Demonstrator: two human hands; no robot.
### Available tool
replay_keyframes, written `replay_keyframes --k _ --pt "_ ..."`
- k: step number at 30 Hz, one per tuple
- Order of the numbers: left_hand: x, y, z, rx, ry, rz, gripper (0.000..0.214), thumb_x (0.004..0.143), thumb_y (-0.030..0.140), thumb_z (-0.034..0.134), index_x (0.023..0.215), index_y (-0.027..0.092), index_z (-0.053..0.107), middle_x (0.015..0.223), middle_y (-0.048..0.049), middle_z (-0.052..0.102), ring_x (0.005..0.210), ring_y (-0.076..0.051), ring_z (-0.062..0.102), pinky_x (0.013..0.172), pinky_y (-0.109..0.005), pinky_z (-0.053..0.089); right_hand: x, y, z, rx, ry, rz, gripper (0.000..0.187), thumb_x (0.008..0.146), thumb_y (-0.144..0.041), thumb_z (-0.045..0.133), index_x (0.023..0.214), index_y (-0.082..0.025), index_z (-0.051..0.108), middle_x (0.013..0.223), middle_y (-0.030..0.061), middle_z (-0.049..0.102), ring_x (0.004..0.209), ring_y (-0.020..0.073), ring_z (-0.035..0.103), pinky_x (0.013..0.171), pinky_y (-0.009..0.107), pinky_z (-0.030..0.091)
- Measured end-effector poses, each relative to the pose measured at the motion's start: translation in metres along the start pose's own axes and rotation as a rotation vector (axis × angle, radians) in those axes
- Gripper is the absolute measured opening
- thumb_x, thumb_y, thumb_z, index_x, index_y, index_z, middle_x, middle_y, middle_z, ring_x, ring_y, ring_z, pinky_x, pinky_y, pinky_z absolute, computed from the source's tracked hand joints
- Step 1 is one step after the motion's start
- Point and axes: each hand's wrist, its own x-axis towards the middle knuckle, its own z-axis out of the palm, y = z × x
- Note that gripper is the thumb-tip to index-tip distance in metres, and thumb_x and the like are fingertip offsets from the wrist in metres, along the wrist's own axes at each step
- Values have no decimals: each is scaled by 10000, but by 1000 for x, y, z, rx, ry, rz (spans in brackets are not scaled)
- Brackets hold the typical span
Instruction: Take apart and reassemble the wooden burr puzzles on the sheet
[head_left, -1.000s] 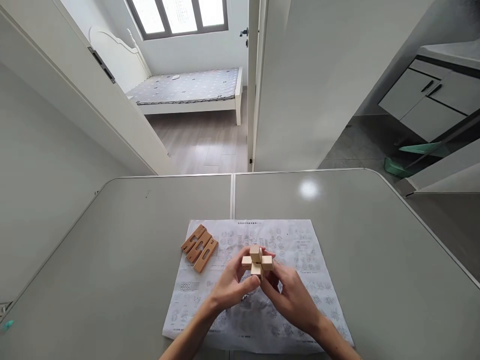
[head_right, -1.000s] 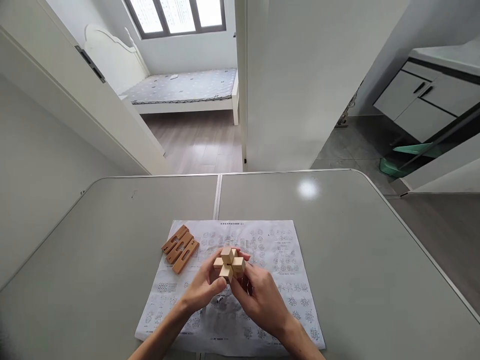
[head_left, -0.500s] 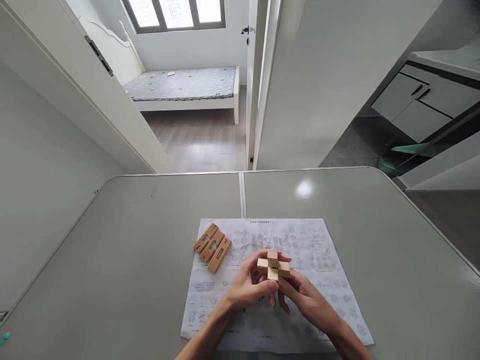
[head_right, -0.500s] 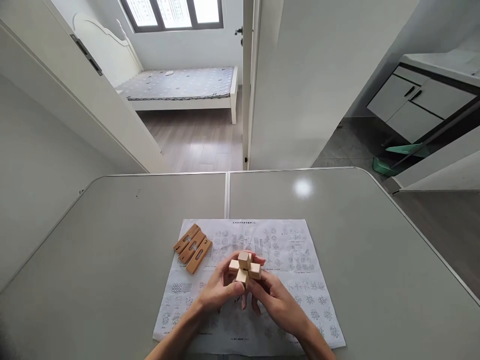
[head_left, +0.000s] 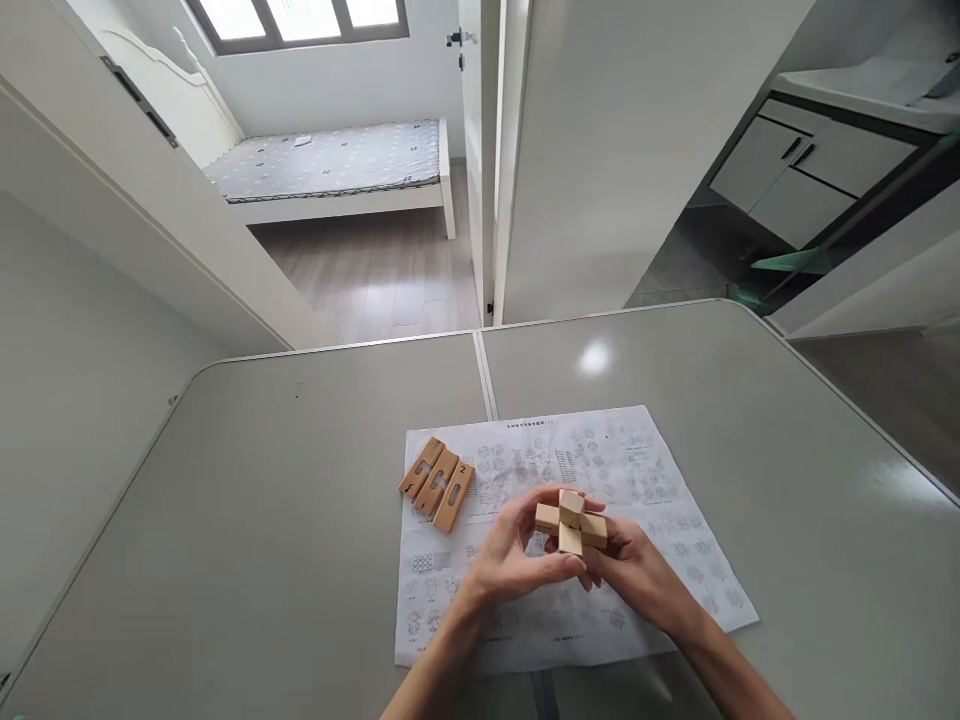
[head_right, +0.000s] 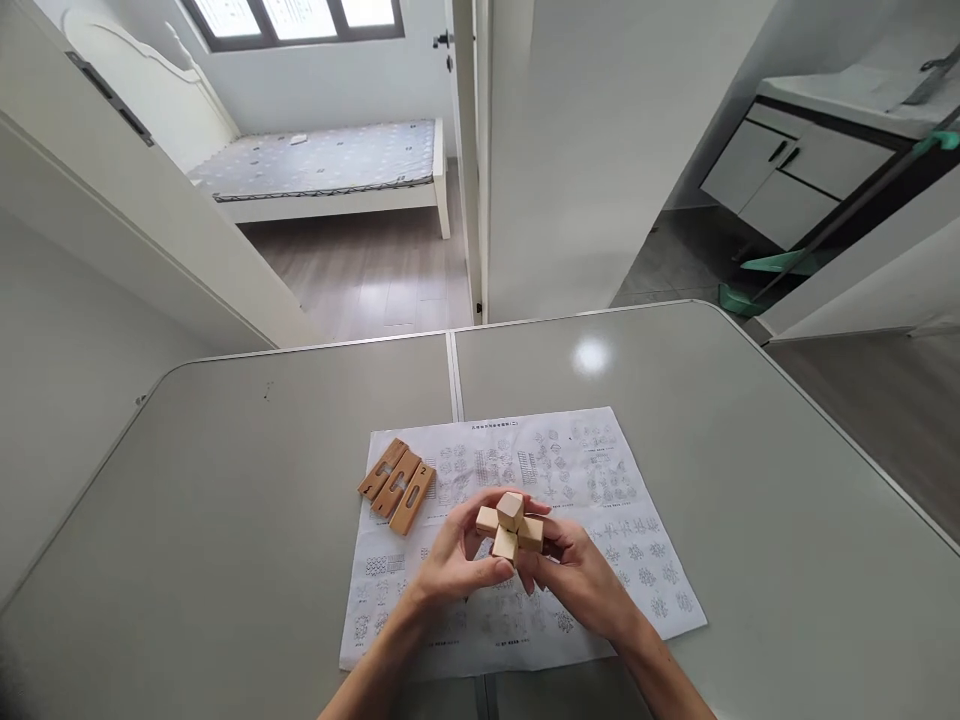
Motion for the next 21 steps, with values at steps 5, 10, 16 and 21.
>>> replay_keyframes --k 5,10,16,21 --pt "0 4 0 55 -4 46 717 757 621 860 1297 192 667 1322 -164 716 1071 -355 735 866 -409 602 -5 3 7 -40 83 -61 442 957 -534 673 678 -191 687 661 21 564 669 194 533 650 322 460" --pt "2 6 4 247 15 160 640 773 420 898 1305 206 613 1335 -144 709 1186 -338 704 999 -440 572 -11 13 2 -109 265 -83 323 918 -482 723 782 -189 722 705 10 610 664 177 541 618 280 456" --pt "8 3 15 431 98 254 588 718 264 909 1224 211 614 1254 -114 754 1157 -296 716 1043 -432 540 -16 28 -11 -22 360 -102 340 876 -469 776 760 -204 598 705 -21 551 666 154 495 624 260 429" --pt "5 5 17 506 107 253 614 692 239 905 1252 212 655 1255 -85 764 1143 -281 729 1028 -392 551 -17 34 -23 44 224 -91 287 901 -414 784 807 -207 608 735 -29 549 672 141 477 619 252 415"
